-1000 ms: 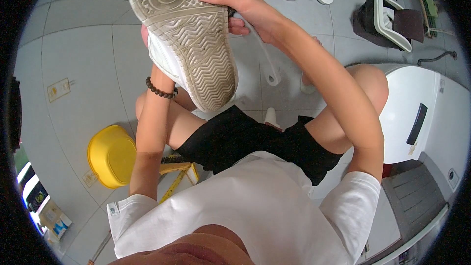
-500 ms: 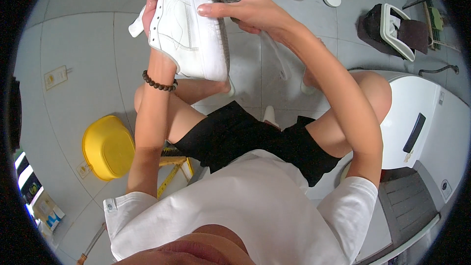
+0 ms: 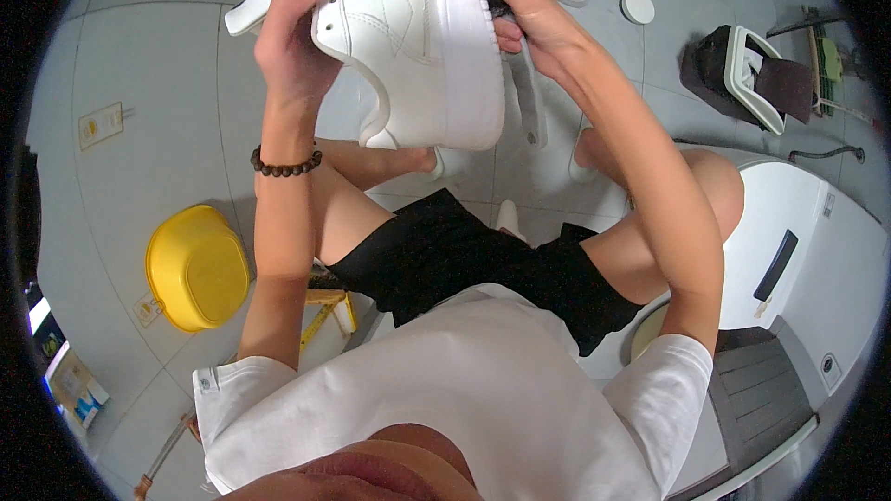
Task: The person cleans a shoe by scrubbing its outer surfaces, tongue, and interior lining using brushes and cleaning paste.
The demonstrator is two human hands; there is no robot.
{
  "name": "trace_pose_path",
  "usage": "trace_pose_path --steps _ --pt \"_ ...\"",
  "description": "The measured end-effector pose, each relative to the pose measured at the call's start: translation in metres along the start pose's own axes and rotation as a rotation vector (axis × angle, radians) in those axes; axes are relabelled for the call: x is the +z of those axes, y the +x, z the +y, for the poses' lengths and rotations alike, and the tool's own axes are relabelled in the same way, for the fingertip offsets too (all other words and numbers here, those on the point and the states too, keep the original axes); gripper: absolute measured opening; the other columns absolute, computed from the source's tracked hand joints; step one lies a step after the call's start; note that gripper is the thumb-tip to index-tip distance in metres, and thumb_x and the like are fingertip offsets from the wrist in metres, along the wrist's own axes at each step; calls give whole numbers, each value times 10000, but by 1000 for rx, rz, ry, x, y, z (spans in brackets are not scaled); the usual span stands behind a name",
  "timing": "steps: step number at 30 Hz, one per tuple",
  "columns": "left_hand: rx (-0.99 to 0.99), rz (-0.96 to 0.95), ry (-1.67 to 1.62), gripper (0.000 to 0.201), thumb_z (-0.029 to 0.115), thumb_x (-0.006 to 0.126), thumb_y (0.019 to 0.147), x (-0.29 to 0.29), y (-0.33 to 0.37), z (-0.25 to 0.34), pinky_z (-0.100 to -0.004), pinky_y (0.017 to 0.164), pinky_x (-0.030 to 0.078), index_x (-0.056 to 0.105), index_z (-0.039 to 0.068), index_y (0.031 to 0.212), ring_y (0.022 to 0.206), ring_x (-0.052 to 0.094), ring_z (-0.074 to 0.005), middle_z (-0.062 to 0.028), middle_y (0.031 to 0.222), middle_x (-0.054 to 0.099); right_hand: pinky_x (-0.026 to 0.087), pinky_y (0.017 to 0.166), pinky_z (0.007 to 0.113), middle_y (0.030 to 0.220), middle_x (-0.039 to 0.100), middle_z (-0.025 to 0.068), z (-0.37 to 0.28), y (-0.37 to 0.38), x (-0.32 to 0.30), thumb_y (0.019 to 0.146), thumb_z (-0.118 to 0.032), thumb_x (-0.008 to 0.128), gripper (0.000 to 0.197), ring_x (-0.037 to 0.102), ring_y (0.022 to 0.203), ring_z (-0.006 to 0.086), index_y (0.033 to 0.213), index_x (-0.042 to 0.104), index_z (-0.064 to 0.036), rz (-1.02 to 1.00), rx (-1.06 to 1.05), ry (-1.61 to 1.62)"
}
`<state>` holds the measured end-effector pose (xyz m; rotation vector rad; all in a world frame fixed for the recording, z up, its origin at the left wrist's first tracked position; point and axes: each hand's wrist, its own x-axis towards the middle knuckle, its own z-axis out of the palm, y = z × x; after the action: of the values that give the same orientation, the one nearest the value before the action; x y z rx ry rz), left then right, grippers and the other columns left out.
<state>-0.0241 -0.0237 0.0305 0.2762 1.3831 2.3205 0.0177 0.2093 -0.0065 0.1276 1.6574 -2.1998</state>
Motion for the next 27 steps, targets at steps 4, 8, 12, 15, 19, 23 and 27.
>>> trace_pose_path --steps 4,8,12,15,19,23,27 --pt "334 56 447 303 217 619 928 7 -12 -1 -293 785 478 676 -17 1112 944 622 -127 -61 1037 682 226 414 198 590 467 -71 -1 1 -3 854 -516 737 443 317 429 5 848 626 -87 -61 -63 0" --pt "483 5 500 391 264 549 962 -60 -8 -19 -307 842 490 660 -68 1136 953 628 -208 -128 1078 672 244 417 189 645 507 -67 0 1 -3 789 -586 752 559 380 470 4 941 647 -59 -88 -33 -49" --pt "128 355 306 392 308 589 997 1 -15 -23 -276 884 465 647 -23 1198 993 608 -140 -62 1101 669 426 560 208 917 633 27 8 0 -6 773 -584 762 744 580 723 64 1222 611 -10 102 11 -270" --pt "89 305 329 404 348 620 991 10 -20 -22 -262 902 456 656 13 1213 1024 606 -118 -42 1120 671 520 883 325 1267 597 143 2 -6 5 749 -586 774 977 609 1122 204 1467 460 -4 107 -7 -159" --pt "99 244 350 404 349 601 1002 11 -21 -20 -265 887 466 659 15 1222 1026 610 -122 -45 1121 675 436 1100 434 1429 515 203 2 -4 -4 726 -585 782 1067 522 1322 312 1537 390 -14 -31 101 -138" --pt "465 110 679 367 303 577 1009 1 -18 -9 -292 849 517 681 13 1209 945 655 -144 -51 1042 702 471 1083 438 1423 534 202 11 0 -12 747 -567 783 1054 561 1284 321 1543 373 -10 19 96 -78" --pt "863 49 1057 308 143 615 947 15 -12 7 -344 847 526 623 -86 1152 994 646 -251 -174 1047 665 492 1075 436 1393 562 205 11 0 -14 784 -527 786 994 597 1241 311 1531 387 -8 16 58 90"
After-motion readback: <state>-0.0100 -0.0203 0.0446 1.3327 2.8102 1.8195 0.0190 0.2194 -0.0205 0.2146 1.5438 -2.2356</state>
